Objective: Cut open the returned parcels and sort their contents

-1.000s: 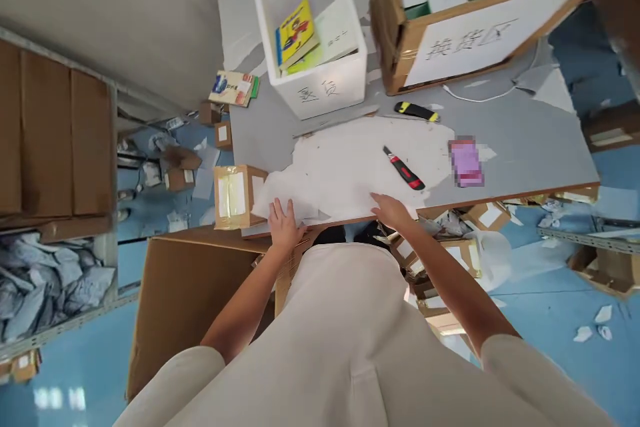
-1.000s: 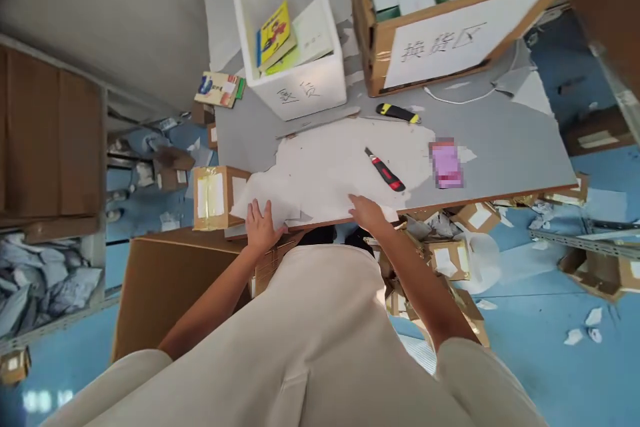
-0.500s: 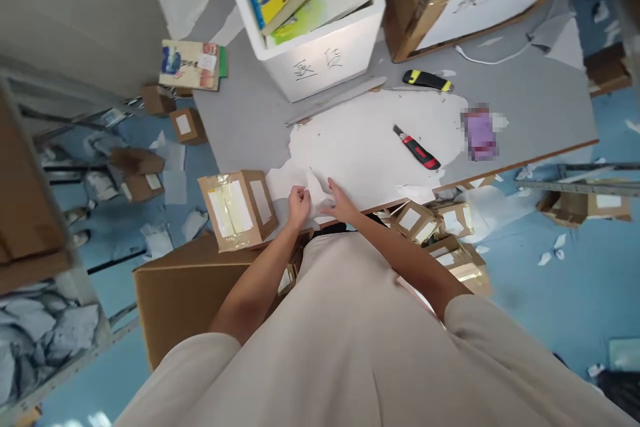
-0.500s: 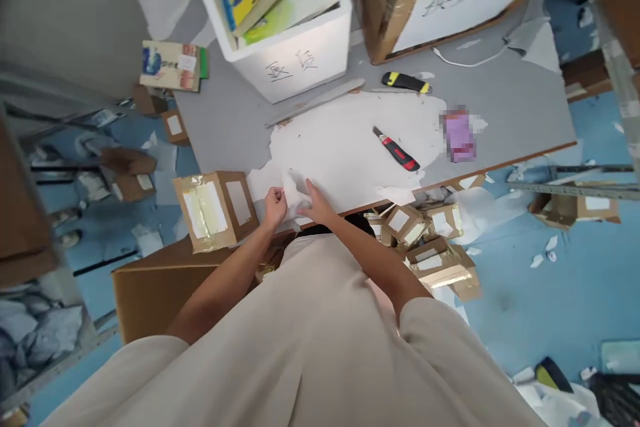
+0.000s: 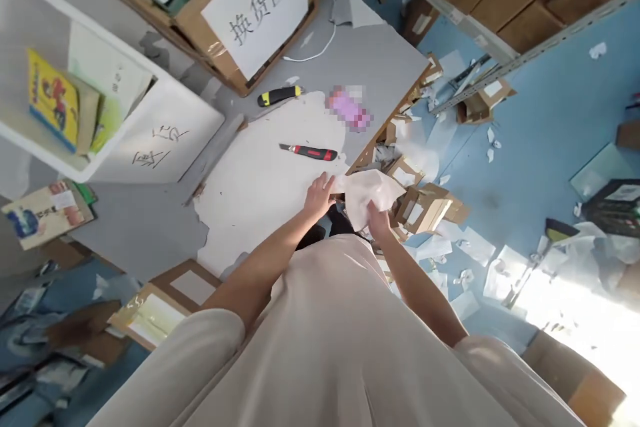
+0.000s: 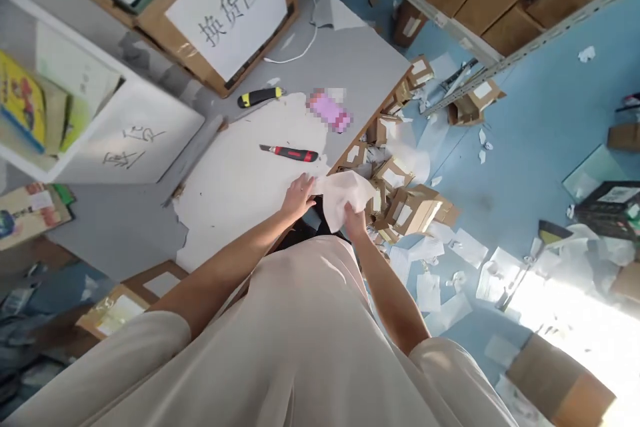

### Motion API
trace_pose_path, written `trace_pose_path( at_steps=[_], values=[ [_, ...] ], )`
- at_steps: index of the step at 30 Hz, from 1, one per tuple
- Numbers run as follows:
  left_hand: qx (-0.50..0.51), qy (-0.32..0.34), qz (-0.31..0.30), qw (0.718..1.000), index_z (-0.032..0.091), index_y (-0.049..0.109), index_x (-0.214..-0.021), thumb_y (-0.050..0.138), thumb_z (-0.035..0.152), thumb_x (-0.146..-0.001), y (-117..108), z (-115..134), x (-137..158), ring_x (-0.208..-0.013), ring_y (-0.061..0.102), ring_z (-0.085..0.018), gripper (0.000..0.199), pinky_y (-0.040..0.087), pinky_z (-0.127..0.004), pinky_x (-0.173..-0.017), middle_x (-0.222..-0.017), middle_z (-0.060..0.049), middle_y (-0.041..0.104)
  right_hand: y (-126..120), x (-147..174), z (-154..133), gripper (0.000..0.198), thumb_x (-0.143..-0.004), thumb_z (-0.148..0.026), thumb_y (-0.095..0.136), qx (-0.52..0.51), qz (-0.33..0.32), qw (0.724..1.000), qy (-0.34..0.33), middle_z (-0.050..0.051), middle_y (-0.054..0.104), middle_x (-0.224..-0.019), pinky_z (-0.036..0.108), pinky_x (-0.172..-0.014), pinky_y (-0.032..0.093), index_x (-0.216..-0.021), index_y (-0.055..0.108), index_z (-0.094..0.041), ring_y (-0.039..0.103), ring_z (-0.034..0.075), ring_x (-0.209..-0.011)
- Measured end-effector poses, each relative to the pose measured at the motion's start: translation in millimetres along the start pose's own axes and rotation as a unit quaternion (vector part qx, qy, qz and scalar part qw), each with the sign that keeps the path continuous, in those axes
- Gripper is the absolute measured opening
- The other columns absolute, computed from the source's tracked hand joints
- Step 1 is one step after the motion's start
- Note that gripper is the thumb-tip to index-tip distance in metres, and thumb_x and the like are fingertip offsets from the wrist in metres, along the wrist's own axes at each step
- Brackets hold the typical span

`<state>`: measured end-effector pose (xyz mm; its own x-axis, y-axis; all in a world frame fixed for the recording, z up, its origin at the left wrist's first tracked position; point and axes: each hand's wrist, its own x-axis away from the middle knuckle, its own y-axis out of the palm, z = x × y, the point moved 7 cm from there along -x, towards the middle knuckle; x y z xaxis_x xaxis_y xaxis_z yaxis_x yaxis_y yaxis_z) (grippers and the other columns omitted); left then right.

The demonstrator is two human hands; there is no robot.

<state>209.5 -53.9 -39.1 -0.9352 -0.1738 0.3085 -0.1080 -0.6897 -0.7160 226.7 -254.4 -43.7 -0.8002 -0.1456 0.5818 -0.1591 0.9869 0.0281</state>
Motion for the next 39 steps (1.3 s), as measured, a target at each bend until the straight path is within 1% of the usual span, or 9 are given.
trace_pose_path(
  at_steps=[5, 8, 10, 16, 22, 28, 33, 36, 39],
  values=[
    [0.076, -0.026, -0.034, 0.996, 0.016, 0.066, -0.106, 0.057, 0.012, -0.079, 30, -16, -25, -0.111, 0.058, -0.033, 0.028, 0.044, -0.044, -0.096, -0.112, -0.016, 0.066, 45, -44, 29, 0.045, -0.066, -0.042, 0.074, -0.092, 0.015, 0.993, 0.071, 0.007, 0.072, -0.097, 0.044, -0.081, 0.057, -0.102, 0.057, -0.022, 0.068, 0.024, -0.090],
    [0.144, -0.042, -0.042, 0.988, 0.014, 0.066, -0.096, 0.055, 0.017, -0.080, 45, 2, -24, -0.089, 0.064, -0.027, 0.019, 0.050, -0.038, -0.081, -0.089, -0.011, 0.069, 39, -43, 28, 0.052, -0.062, -0.035, 0.077, -0.101, 0.064, 0.991, 0.055, 0.005, 0.070, -0.102, 0.041, -0.085, 0.056, -0.108, 0.056, -0.022, 0.065, 0.021, -0.093],
    [0.274, -0.072, -0.062, 0.957, 0.014, 0.066, -0.094, 0.059, 0.021, -0.077, 60, 24, -21, -0.085, 0.064, -0.024, 0.020, 0.050, -0.035, -0.077, -0.087, -0.009, 0.070, 14, -38, 24, 0.054, -0.060, -0.032, 0.077, -0.073, 0.096, 0.992, 0.039, 0.003, 0.069, -0.103, 0.039, -0.086, 0.055, -0.110, 0.057, -0.023, 0.064, 0.020, -0.094],
    [0.546, -0.243, -0.269, 0.755, 0.026, 0.046, -0.134, 0.058, 0.026, -0.075, 115, 99, -13, -0.096, 0.069, -0.020, 0.060, 0.051, -0.037, -0.086, -0.115, -0.007, 0.068, -125, -26, 23, 0.047, -0.063, -0.046, 0.077, -0.046, 0.261, 0.963, 0.051, 0.003, 0.069, -0.092, 0.037, -0.078, 0.057, -0.098, 0.061, -0.020, 0.065, 0.019, -0.084],
    [0.421, -0.239, -0.207, 0.850, 0.023, 0.047, -0.133, 0.068, 0.036, -0.079, 80, 86, -39, -0.111, 0.065, -0.023, 0.060, 0.046, -0.037, -0.094, -0.133, -0.014, 0.059, -175, -2, 44, 0.039, -0.076, -0.058, 0.062, -0.199, 0.244, 0.943, 0.104, 0.005, 0.070, -0.102, 0.033, -0.077, 0.059, -0.096, 0.054, -0.025, 0.071, 0.017, -0.089],
    [0.425, -0.246, -0.043, 0.870, 0.016, 0.055, -0.122, 0.068, 0.036, -0.079, -6, 19, -21, -0.103, 0.067, -0.024, 0.049, 0.049, -0.037, -0.087, -0.116, -0.014, 0.067, -105, -23, 28, 0.032, -0.064, -0.044, 0.074, -0.062, 0.076, 0.987, 0.130, 0.004, 0.070, -0.075, 0.033, -0.058, 0.057, -0.078, 0.054, -0.024, 0.069, 0.020, -0.066],
    [0.461, -0.284, 0.142, 0.829, 0.015, 0.056, -0.120, 0.065, 0.030, -0.079, -71, -49, 69, -0.100, 0.067, -0.022, 0.044, 0.047, -0.036, -0.089, -0.114, -0.013, 0.067, 1, -80, -26, 0.037, -0.059, -0.048, 0.074, 0.087, -0.134, 0.982, 0.096, 0.001, 0.068, -0.073, 0.027, -0.050, 0.050, -0.080, 0.055, -0.025, 0.064, 0.016, -0.059],
    [0.495, -0.336, 0.282, 0.750, 0.016, 0.056, -0.120, 0.064, 0.034, -0.080, -87, -90, 167, -0.102, 0.067, -0.022, 0.045, 0.047, -0.037, -0.090, -0.117, -0.014, 0.066, 94, -113, -61, 0.040, -0.056, -0.044, 0.076, 0.179, -0.220, 0.958, 0.042, 0.001, 0.069, -0.080, 0.023, -0.051, 0.047, -0.086, 0.059, -0.023, 0.062, 0.012, -0.059],
    [0.526, -0.402, 0.430, 0.614, 0.018, 0.056, -0.117, 0.064, 0.044, -0.078, -64, -108, 287, -0.102, 0.067, -0.022, 0.047, 0.048, -0.037, -0.089, -0.117, -0.012, 0.066, 211, -107, -81, 0.041, -0.057, -0.041, 0.075, 0.274, -0.305, 0.911, -0.044, 0.002, 0.068, -0.083, 0.023, -0.055, 0.047, -0.091, 0.063, -0.021, 0.062, 0.010, -0.061]
  ],
)
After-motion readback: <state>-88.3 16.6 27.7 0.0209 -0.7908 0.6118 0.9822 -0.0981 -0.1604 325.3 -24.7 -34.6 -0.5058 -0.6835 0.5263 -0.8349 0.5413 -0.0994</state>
